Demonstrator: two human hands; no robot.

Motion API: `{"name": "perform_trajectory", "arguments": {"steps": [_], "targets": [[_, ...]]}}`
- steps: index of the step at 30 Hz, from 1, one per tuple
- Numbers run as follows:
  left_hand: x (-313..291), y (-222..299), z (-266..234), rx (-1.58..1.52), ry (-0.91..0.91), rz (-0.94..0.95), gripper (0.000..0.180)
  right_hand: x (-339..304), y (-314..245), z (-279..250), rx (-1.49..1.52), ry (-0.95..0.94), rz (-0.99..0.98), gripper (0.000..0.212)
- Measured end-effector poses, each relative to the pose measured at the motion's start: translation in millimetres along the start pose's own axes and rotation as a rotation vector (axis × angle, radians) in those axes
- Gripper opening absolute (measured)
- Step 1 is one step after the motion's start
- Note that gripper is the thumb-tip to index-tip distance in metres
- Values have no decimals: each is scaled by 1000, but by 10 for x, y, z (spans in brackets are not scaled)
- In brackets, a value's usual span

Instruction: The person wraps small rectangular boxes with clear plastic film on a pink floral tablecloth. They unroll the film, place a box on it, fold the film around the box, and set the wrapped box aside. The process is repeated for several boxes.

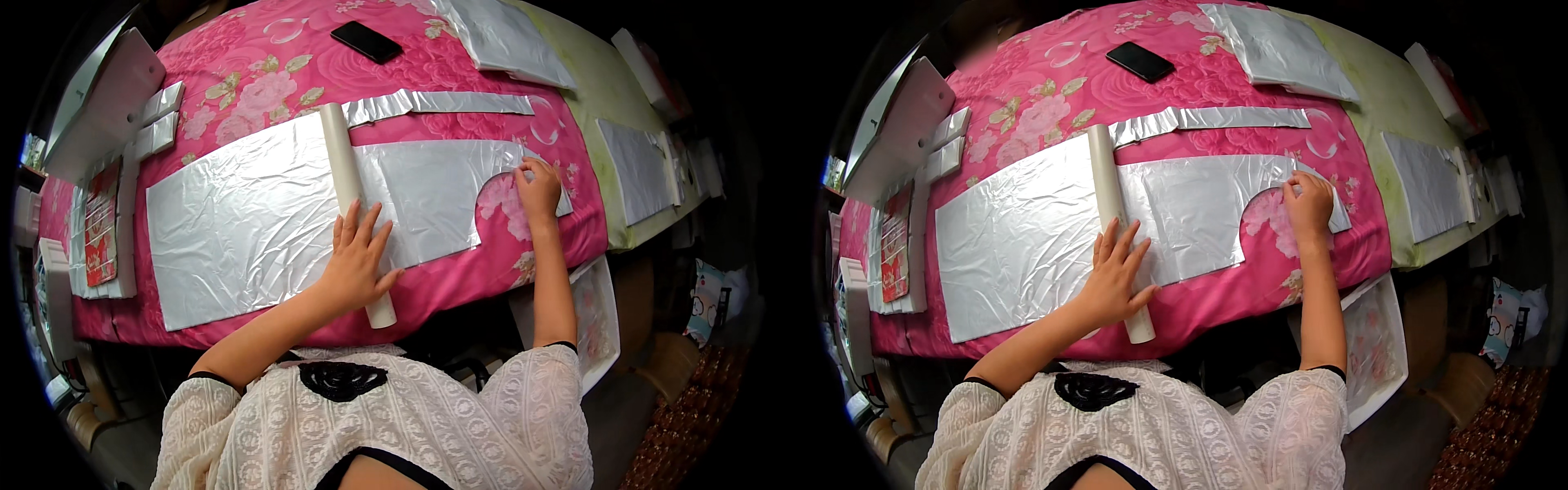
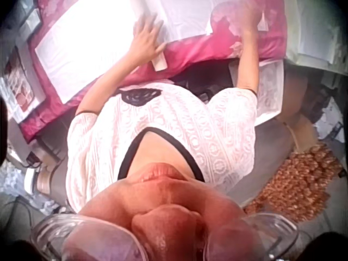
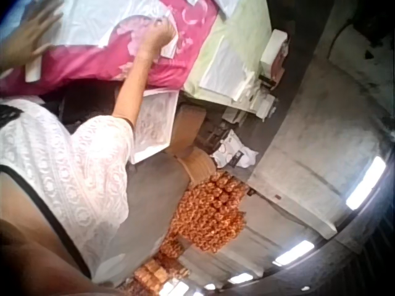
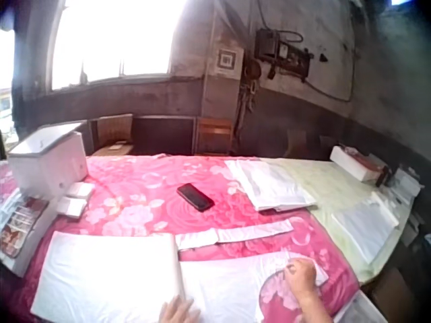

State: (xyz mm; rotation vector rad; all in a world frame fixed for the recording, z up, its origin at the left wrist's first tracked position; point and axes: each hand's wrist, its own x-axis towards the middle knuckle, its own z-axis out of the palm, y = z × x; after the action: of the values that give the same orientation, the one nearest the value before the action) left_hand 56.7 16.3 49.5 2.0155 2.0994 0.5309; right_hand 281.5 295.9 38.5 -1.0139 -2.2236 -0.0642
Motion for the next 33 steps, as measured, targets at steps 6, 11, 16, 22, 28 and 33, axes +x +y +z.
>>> {"name": "perform_trajectory", "arguments": {"steps": [6, 11, 16, 22, 28, 33], "targets": [[-37, -12, -220, -1461, 3, -298, 56, -308, -1850, -369, 869, -465, 215, 16], [-290, -784, -483, -1549, -242, -633, 23, -708, -2601, -552, 922, -539, -217, 35], [-1063, -1828, -1066, -1276, -125, -930, 15, -995, -2644, -720, 177, -605, 58, 50], [-1614, -2530, -1334, -793, -112, -1008, 13, -1183, -2487, -589, 200, -932, 293, 48], [-903, -1658, -1199, 24, 376, -260, 35, -1186, -2464, -675, 248, -992, 337, 45], [-134, -857, -208, -194, 296, 24, 56, -1209, -2420, -677, 291, -1035, 338, 44]]}}
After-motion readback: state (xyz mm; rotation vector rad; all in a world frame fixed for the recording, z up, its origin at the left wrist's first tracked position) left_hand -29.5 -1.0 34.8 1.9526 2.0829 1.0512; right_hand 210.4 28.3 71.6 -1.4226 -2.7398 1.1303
